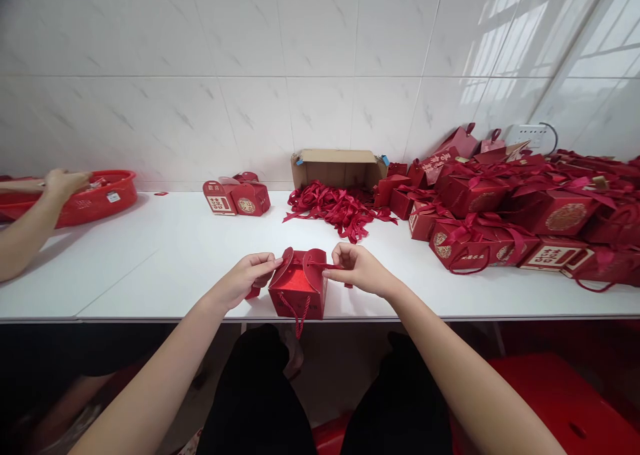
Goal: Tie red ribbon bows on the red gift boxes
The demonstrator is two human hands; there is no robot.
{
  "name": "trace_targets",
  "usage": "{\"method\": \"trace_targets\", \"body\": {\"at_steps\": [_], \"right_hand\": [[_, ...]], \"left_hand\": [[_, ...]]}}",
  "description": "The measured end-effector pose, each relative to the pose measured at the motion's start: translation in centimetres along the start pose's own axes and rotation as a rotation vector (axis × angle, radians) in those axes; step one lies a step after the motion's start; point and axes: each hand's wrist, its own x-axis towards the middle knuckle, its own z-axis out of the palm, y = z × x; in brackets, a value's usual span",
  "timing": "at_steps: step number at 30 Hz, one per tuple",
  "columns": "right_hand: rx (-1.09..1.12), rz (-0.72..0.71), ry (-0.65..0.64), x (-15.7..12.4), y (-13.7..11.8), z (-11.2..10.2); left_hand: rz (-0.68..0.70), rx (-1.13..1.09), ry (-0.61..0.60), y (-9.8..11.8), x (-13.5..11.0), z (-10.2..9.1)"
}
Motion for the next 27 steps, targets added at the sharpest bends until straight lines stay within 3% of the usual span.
{"method": "trace_targets", "body": {"at_steps": [6, 11, 18, 24, 27], "right_hand": [[-0.616, -0.320, 0.290, -0.2, 0.7, -0.5], [-0.924, -0.333, 0.352, -0.4, 2.0, -0.4], [-0.987, -0.239, 0.282, -1.2, 5.1, 0.6], [-0.949, -0.239, 0.315, -0.2, 5.7, 0.1], [-0.910, -0.275, 0.362, 0.2, 6.0, 0.2]], "left_hand": [[0.016, -0.008, -0.002, 0.9, -0.1, -0.1], [0.007, -0.024, 0.014, 0.5, 0.0, -0.3], [-0.022, -0.024, 0.027, -1.4, -0.3, -0.4], [-0.021, -0.058, 0.012, -1.8, -0.7, 0.1], [-0.005, -0.026, 0.079, -2.0, -0.9, 0.1]]}}
